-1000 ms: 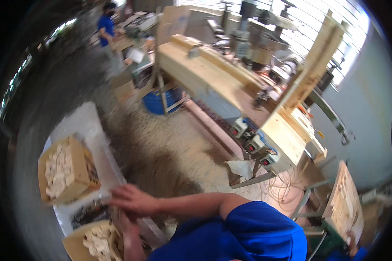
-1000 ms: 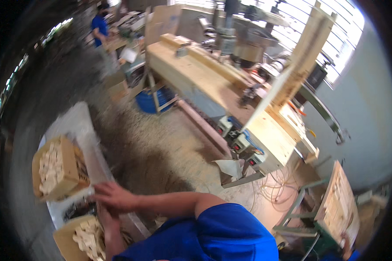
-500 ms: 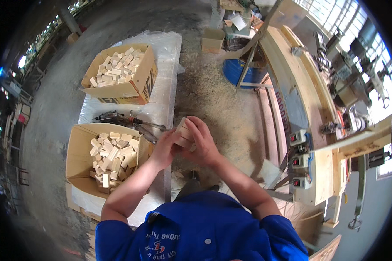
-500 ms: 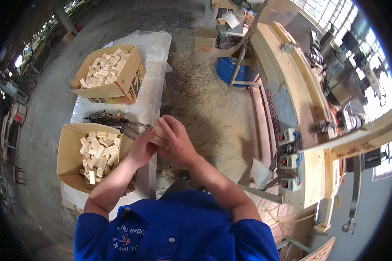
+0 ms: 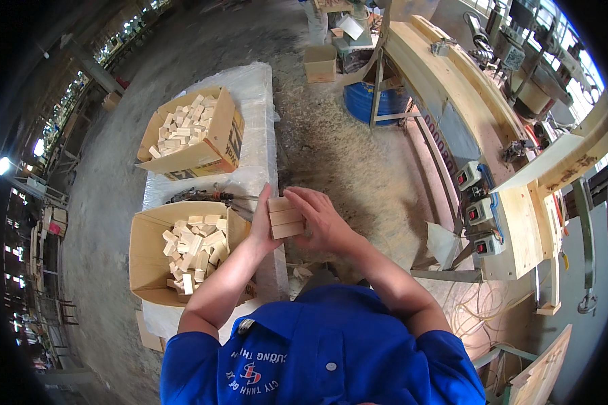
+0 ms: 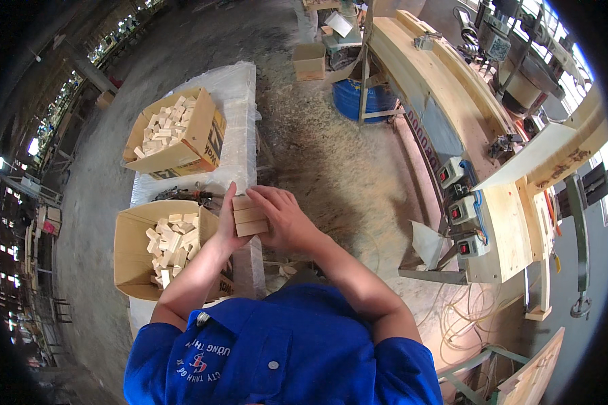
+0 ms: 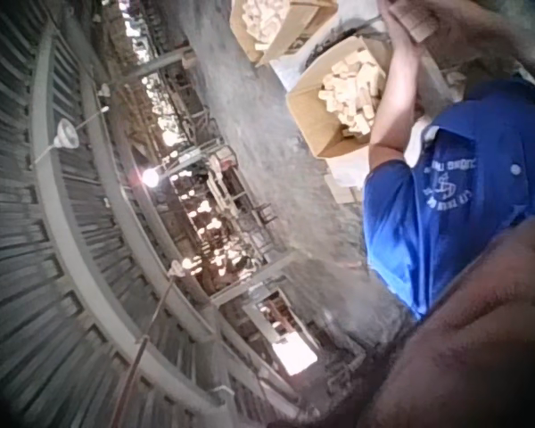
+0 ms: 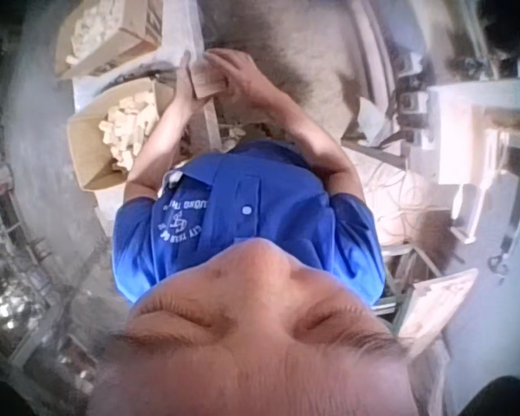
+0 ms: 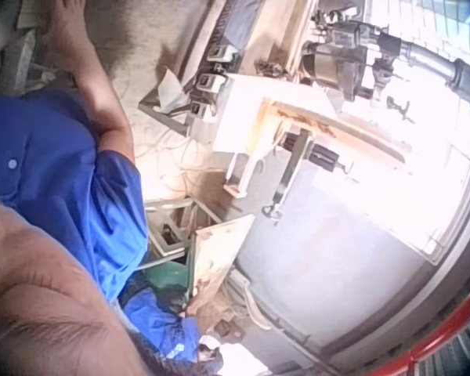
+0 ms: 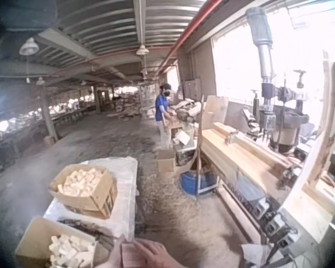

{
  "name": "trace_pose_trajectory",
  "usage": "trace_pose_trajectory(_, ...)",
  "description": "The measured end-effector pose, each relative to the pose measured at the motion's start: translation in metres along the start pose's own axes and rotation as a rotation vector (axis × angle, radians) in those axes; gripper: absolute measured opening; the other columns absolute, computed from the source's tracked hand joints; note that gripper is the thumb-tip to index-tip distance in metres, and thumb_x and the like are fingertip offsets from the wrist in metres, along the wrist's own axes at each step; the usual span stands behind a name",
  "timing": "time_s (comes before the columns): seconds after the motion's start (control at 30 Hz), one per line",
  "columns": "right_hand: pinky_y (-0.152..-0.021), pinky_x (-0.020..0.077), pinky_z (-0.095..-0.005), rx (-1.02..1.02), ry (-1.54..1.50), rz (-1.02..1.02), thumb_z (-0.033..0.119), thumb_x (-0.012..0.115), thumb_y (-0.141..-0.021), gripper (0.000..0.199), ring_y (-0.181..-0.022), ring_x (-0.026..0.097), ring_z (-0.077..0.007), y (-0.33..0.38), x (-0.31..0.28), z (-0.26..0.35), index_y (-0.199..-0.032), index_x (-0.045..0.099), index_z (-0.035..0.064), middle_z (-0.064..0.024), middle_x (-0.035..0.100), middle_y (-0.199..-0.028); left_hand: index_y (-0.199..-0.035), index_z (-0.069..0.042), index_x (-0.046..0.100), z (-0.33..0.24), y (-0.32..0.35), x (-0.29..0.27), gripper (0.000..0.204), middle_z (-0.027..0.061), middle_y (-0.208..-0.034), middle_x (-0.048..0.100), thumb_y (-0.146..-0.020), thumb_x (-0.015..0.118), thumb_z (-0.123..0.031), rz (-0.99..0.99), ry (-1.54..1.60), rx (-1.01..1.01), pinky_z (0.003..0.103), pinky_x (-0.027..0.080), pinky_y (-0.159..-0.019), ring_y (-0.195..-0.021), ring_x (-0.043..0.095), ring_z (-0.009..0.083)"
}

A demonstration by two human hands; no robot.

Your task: The person picks up small wooden blocks from a cardboard box, rubs them together by hand, and places them into a vertical slot on a woodworking machine. The person repeats this process for multiple blocks, occasionally using a handheld air nozzle to clear sawdust from the machine.

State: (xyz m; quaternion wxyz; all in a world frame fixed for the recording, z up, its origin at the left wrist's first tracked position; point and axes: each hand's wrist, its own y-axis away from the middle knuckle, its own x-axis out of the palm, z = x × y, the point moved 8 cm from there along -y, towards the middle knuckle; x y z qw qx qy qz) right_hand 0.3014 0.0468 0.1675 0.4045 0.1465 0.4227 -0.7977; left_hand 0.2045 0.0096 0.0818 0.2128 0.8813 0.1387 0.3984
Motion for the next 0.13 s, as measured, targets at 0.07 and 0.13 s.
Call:
trace_pose_trajectory(0.07, -0.100, 0.0314, -0.0435, -0.018, -0.008, -0.025, 0.015, 0.073, -0.059, 0.085, -0.122, 0.039, -0.0320, -0.002, 0.002, 0.007, -0.134, 0.035, 0.0061, -0.0140, 0.040, -0.133, -0.114, -0.009, 0.052, -0.009, 0.005, -0.009, 0.067, 0.0084, -0.103, 0.059, -0.084, 0.035, -0.066, 0.001, 0.040, 0.018, 0.040, 0.046, -0.083, -0.092, 0.059, 0.0240)
trace_pose_trajectory(0.13, -0.101, 0.0302, -0.0444, -0.058, -0.024, -0.126, 0.014, 0.073, -0.061, 0.085, -0.123, 0.039, -0.0298, 0.008, 0.006, -0.004, -0.136, 0.033, 0.0071, -0.0130, 0.040, -0.133, -0.112, -0.009, 0.053, -0.013, 0.008, -0.014, 0.066, 0.0076, -0.099, 0.060, -0.085, 0.034, -0.066, 0.006, 0.063, 0.030, 0.039, 0.047, -0.080, -0.087, 0.060, 0.0235)
